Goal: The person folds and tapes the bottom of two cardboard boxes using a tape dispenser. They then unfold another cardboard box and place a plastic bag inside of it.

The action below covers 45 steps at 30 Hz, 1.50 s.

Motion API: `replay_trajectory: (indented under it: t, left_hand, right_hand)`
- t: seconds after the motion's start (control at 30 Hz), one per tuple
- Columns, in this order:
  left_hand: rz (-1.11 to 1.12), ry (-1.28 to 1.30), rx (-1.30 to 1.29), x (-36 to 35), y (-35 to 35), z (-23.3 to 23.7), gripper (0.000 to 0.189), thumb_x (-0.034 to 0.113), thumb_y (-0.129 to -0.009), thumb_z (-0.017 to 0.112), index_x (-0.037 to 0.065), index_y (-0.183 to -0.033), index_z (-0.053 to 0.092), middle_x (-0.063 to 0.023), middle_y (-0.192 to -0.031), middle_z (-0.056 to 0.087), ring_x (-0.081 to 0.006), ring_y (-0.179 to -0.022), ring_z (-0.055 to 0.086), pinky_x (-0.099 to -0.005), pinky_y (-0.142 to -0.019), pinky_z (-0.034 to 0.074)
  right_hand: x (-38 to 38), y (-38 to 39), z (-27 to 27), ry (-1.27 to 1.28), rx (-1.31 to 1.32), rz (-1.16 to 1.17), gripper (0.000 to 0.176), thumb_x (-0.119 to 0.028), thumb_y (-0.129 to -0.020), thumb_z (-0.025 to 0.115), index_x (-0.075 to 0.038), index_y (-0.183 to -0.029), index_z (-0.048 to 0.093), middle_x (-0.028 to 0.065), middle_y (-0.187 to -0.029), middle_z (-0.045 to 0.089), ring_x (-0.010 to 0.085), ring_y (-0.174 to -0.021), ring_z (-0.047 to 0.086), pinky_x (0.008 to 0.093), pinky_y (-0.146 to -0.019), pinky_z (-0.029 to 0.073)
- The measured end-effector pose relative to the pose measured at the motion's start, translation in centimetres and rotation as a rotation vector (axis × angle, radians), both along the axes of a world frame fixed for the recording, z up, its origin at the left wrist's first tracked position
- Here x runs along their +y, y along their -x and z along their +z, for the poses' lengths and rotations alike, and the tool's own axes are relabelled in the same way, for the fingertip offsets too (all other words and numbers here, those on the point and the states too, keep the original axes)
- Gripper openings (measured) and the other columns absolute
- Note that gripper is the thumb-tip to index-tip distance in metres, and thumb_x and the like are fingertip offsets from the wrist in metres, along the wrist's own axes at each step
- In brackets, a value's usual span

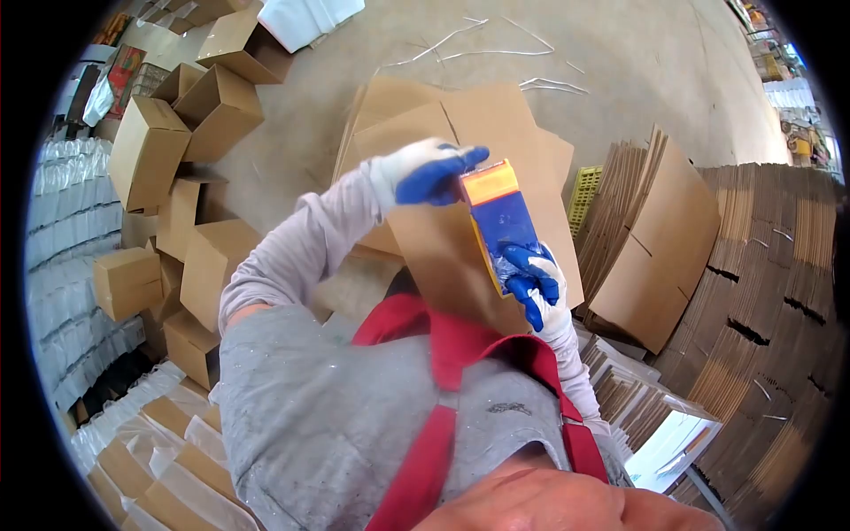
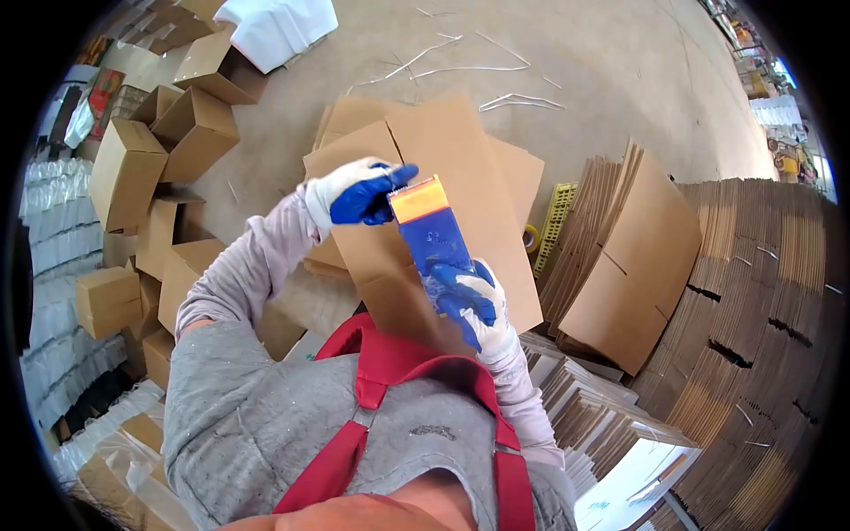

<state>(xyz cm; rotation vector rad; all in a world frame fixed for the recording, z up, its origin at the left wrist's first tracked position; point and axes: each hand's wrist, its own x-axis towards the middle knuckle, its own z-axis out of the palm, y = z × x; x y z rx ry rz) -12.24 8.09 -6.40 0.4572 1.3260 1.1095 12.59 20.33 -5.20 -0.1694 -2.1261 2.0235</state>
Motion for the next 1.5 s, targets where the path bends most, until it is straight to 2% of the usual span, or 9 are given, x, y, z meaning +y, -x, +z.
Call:
replay_trajectory:
  t: [0.1, 0.23, 0.63, 0.77, 0.8, 1.2, 1.37, 1.47, 1.5]
  left_hand:
    - [0.091, -0.105, -0.143, -0.3, 0.8, -2.2, 0.033, 0.033, -0.084, 0.058, 0.003, -0.093, 0.065, -0.0073, -0.074, 0.061, -0.0116, -0.056, 0.053, -0.0248, -0.049, 0.043]
    - [-0.049, -0.071, 1.364, 2.7, 8.2, -2.7, 0.029, 0.031, -0.079, 0.059, 0.01, -0.098, 0.065, -0.0135, -0.09, 0.064, -0.0262, -0.084, 0.061, -0.0357, -0.073, 0.049]
    - [-0.816, 1.218, 1.395, 3.4, 15.9, -13.1, 0.047, 0.043, -0.082, 0.051, 0.013, -0.118, 0.056, -0.014, -0.109, 0.061, -0.0317, -0.099, 0.058, -0.0363, -0.084, 0.045]
    - [0.021, 0.275, 1.308, 6.9, 7.3, -4.2, 0.059, 0.056, -0.086, 0.035, 0.008, -0.11, 0.058, -0.0184, -0.105, 0.06, -0.0355, -0.1, 0.056, -0.0423, -0.085, 0.043]
    - [-0.039, 0.373, 1.367, 6.8, 5.4, -4.3, 0.061, 0.058, -0.086, 0.033, 0.007, -0.108, 0.058, -0.0192, -0.105, 0.06, -0.0361, -0.1, 0.055, -0.0425, -0.086, 0.043]
    - [0.108, 0.234, 1.996, 7.4, -1.9, -4.8, 0.056, 0.057, -0.084, 0.04, 0.013, -0.117, 0.052, -0.0118, -0.123, 0.052, -0.0307, -0.114, 0.047, -0.046, -0.095, 0.034]
    - [-0.636, -0.3, 1.546, 2.8, -27.3, -3.3, 0.069, 0.051, -0.074, 0.054, 0.021, -0.133, 0.037, -0.0141, -0.137, 0.032, -0.04, -0.129, 0.021, -0.0593, -0.104, 0.009]
    - [-0.657, -0.247, 1.602, 3.0, -29.7, -4.2, 0.066, 0.035, -0.078, 0.056, 0.017, -0.137, 0.031, -0.0183, -0.142, 0.023, -0.043, -0.132, 0.014, -0.057, -0.106, 0.007]
    - [-0.664, -0.234, 1.58, 3.3, -29.2, -3.4, 0.068, 0.034, -0.077, 0.058, 0.017, -0.137, 0.031, -0.019, -0.142, 0.023, -0.0433, -0.131, 0.015, -0.0567, -0.106, 0.007]
  right_hand:
    - [-0.4, 1.2, 0.7, 0.191, -0.048, -0.03, 0.039, -0.016, -0.082, 0.059, 0.001, -0.117, 0.052, 0.0123, -0.105, 0.053, 0.0182, -0.08, 0.058, 0.0271, -0.068, 0.047]
    - [-0.4, 3.8, 2.5, 0.129, -0.162, -0.141, 0.041, -0.014, -0.082, 0.06, 0.002, -0.119, 0.051, 0.0106, -0.104, 0.058, 0.0162, -0.086, 0.059, 0.0269, -0.075, 0.047]
    - [-0.4, 3.4, 0.8, 0.139, -0.142, -0.183, 0.034, -0.011, -0.082, 0.06, 0.0, -0.114, 0.055, 0.0108, -0.112, 0.06, 0.0184, -0.101, 0.057, 0.0287, -0.087, 0.044]
    - [-0.7, 3.6, 1.0, 0.314, -0.042, -0.129, 0.033, -0.014, -0.083, 0.058, 0.0, -0.113, 0.055, 0.0117, -0.111, 0.06, 0.0201, -0.098, 0.058, 0.0293, -0.084, 0.045]
    - [-0.5, 3.0, 0.9, -0.18, -0.028, -0.147, 0.034, -0.016, -0.083, 0.057, -0.001, -0.113, 0.055, 0.0139, -0.108, 0.06, 0.026, -0.096, 0.058, 0.0315, -0.084, 0.045]
    - [-5.2, -30.4, -8.7, -0.105, -0.527, -0.281, 0.034, -0.02, -0.079, 0.06, -0.005, -0.109, 0.059, 0.0146, -0.102, 0.061, 0.0325, -0.094, 0.055, 0.0369, -0.084, 0.043]
    - [-4.0, -24.4, -8.5, -0.217, -0.447, -0.244, 0.032, -0.02, -0.081, 0.054, -0.005, -0.109, 0.059, 0.0145, -0.105, 0.061, 0.029, -0.096, 0.056, 0.0334, -0.087, 0.043]
    - [-4.3, -24.7, -11.2, 0.437, -0.43, -0.454, 0.03, -0.02, -0.082, 0.054, -0.001, -0.105, 0.06, 0.013, -0.106, 0.06, 0.0222, -0.096, 0.057, 0.0288, -0.085, 0.043]
    - [-3.0, -22.9, -8.7, -0.43, -0.292, -0.218, 0.026, -0.016, -0.082, 0.053, -0.002, -0.103, 0.059, 0.0147, -0.105, 0.06, 0.023, -0.097, 0.057, 0.0293, -0.085, 0.043]
